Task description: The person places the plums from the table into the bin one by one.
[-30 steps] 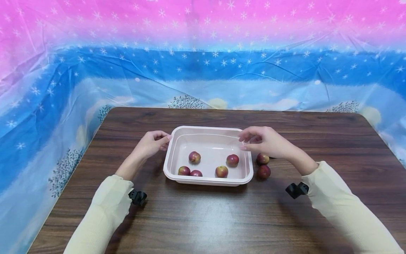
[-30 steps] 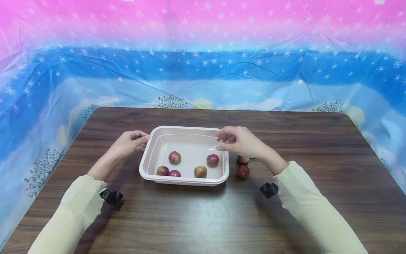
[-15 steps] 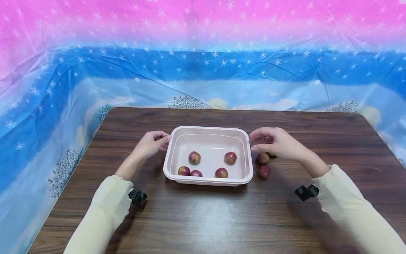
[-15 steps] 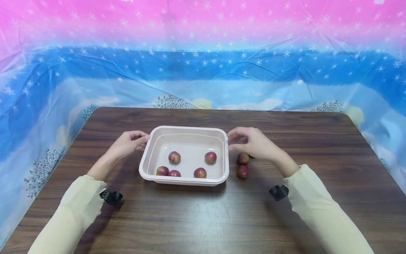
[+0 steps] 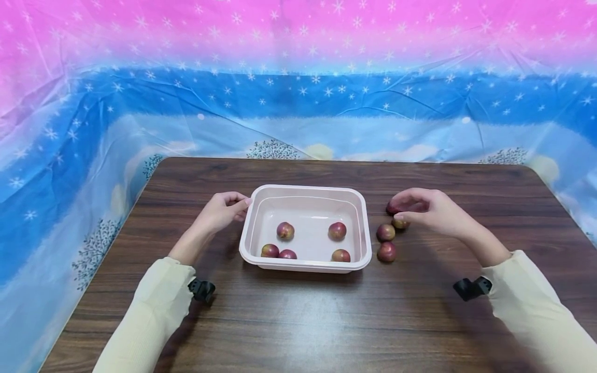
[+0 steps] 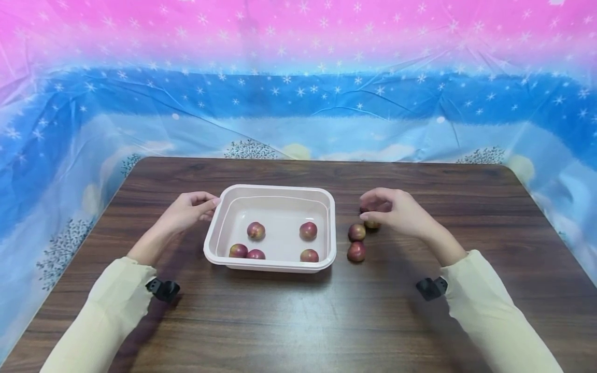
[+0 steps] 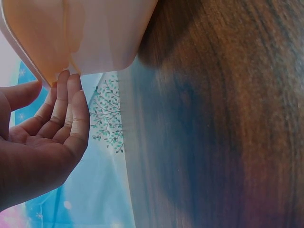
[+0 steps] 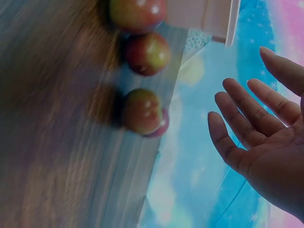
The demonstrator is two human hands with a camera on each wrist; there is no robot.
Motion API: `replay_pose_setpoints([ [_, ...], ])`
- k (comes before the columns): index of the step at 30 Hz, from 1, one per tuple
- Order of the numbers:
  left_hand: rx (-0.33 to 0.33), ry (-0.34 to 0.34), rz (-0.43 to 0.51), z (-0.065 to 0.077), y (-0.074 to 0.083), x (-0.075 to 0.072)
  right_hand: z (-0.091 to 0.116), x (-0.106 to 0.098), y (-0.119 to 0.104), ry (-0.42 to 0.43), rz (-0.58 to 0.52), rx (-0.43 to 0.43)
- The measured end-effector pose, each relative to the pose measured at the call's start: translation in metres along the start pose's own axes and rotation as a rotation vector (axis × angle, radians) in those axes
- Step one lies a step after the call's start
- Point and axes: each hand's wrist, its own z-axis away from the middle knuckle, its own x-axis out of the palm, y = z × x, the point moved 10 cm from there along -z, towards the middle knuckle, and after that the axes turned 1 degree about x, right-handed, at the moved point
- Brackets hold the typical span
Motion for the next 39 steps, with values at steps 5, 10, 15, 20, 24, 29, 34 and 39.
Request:
replay_pose_setpoints([
  [5, 0.001, -0.002, -0.002, 0.001, 0.000, 0.000, 0.009, -0.007, 0.012, 0.028, 0.022, 0.025],
  [10, 0.006, -0.004, 0.001, 0.001, 0.000, 0.000, 0.015, -0.008, 0.025, 0.038, 0.050, 0.062],
  [15, 0.011, -0.006, 0.008, 0.000, 0.000, 0.000, 0.019, -0.006, 0.034, 0.031, 0.054, 0.080],
  [20, 0.013, -0.008, 0.002, 0.001, 0.001, 0.001, 0.020, -0.006, 0.037, 0.041, 0.043, 0.087],
  [24, 0.011, -0.006, 0.003, 0.001, 0.001, 0.000, 0.022, -0.006, 0.041, 0.052, 0.035, 0.098],
  [29, 0.016, -0.006, 0.007, 0.000, 0.002, 0.000, 0.021, -0.005, 0.046, 0.056, 0.034, 0.096],
  [34, 0.017, -0.008, 0.010, 0.001, 0.002, 0.000, 0.020, -0.003, 0.051, 0.053, 0.029, 0.106],
  [39, 0.014, -0.007, 0.011, 0.001, 0.002, 0.000, 0.021, -0.003, 0.054, 0.049, 0.030, 0.122],
])
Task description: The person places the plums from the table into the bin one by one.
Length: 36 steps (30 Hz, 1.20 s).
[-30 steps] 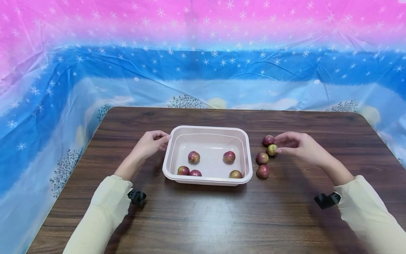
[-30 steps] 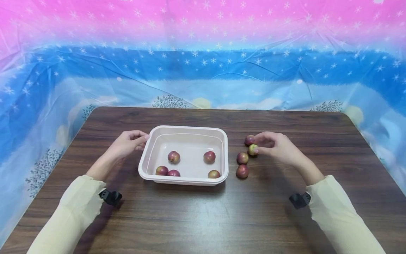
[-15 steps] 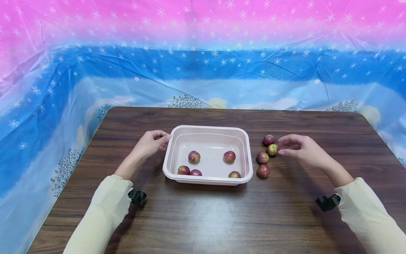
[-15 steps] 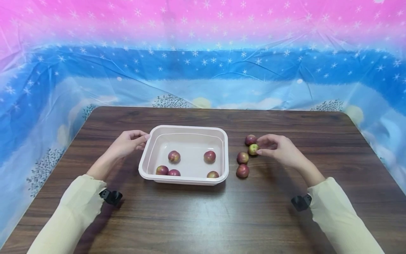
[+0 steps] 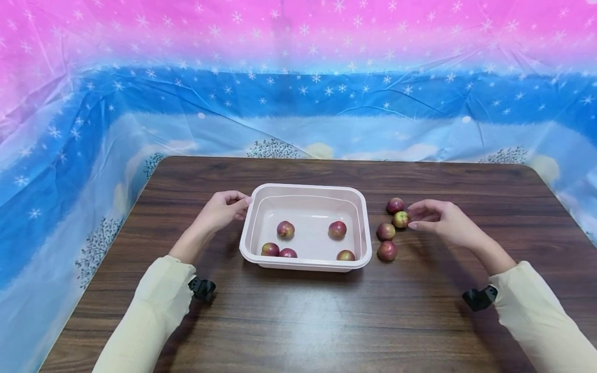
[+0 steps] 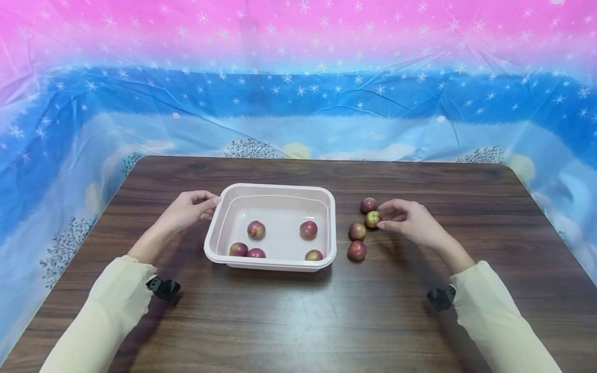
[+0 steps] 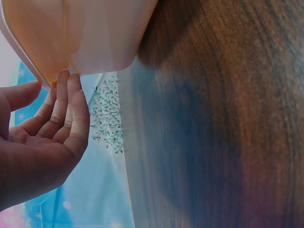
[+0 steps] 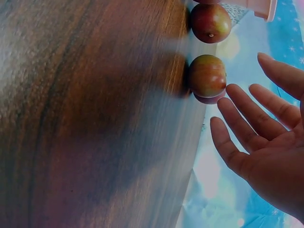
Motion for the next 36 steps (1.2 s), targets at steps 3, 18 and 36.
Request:
replay_pose_setpoints([
  [3, -0.001, 0.003, 0.005, 0.000, 0.000, -0.001, 0.000, -0.001, 0.000, 0.006, 0.012, 0.001],
  [18, 0.001, 0.003, -0.002, -0.001, -0.001, -0.001, -0.012, 0.001, 0.003, 0.031, 0.047, -0.002],
  [36, 0.018, 0.002, 0.012, 0.002, 0.002, -0.001, -0.020, 0.012, 0.006, 0.013, 0.086, 0.025],
])
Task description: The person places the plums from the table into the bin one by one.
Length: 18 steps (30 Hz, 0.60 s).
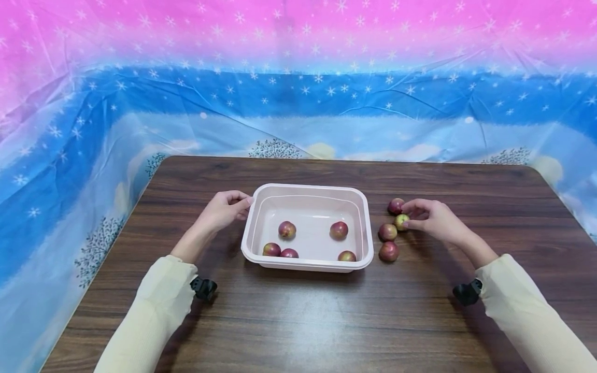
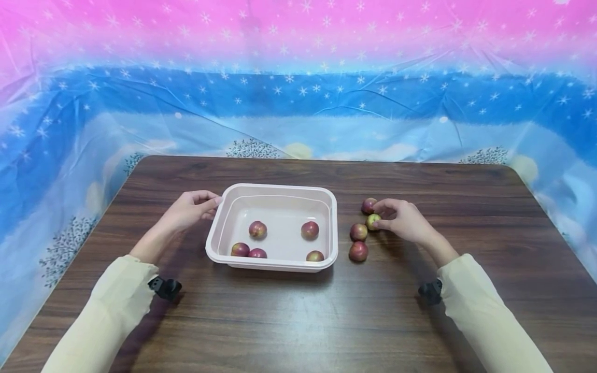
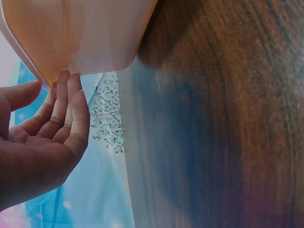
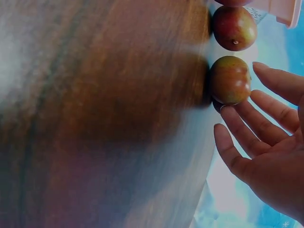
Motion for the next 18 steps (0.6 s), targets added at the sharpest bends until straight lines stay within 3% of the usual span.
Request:
replay_pose_setpoints([
  [5, 0.054, -0.001, 0.039, 0.0012, 0.0045, 0.0001, 0.0000, 0.0043, 0.0036, 0.002, -0.004, -0.008],
  [18, 0.010, 0.009, -0.007, -0.0011, 0.0011, 0.0007, 0.0012, 0.0068, 0.0063, 0.011, 0.006, -0.027],
])
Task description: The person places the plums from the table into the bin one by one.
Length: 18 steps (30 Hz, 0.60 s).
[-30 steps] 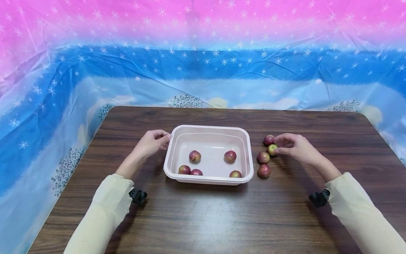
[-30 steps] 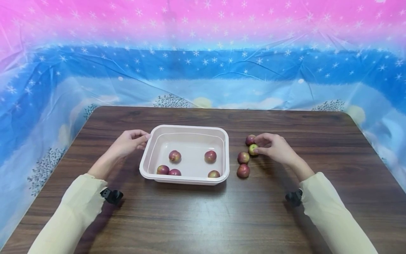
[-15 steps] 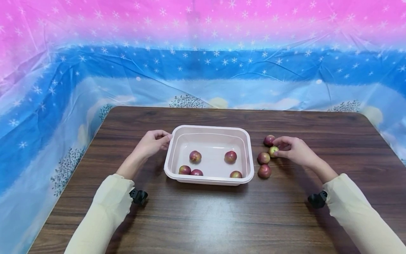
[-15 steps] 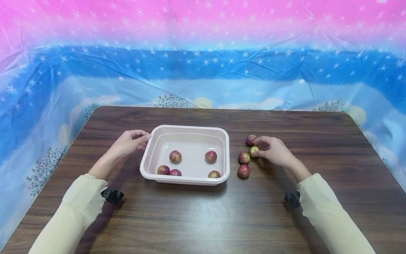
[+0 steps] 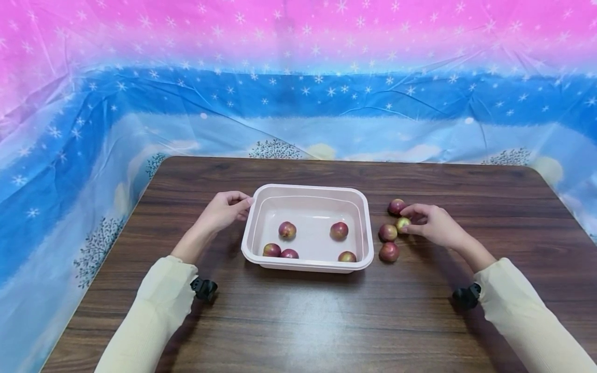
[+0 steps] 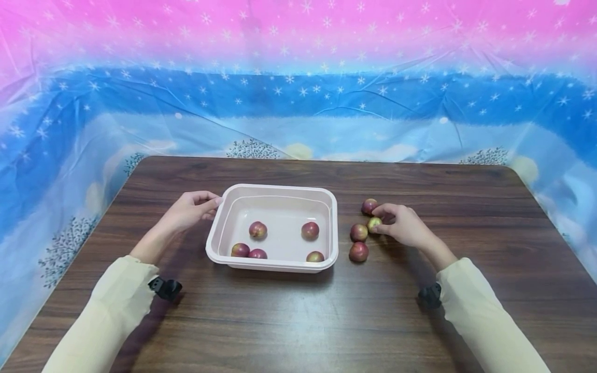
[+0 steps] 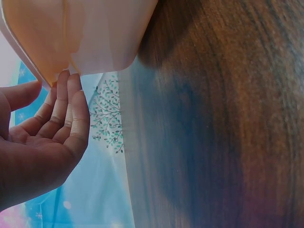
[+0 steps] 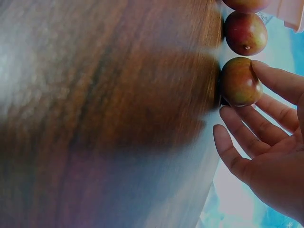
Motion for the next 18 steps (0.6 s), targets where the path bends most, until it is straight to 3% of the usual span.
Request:
replay_pose_setpoints([
  [18, -0.009, 0.001, 0.003, -0.0025, -0.0037, 0.0001, 0.0035, -0.0096, -0.0062, -0.039, 0.002, 0.025],
])
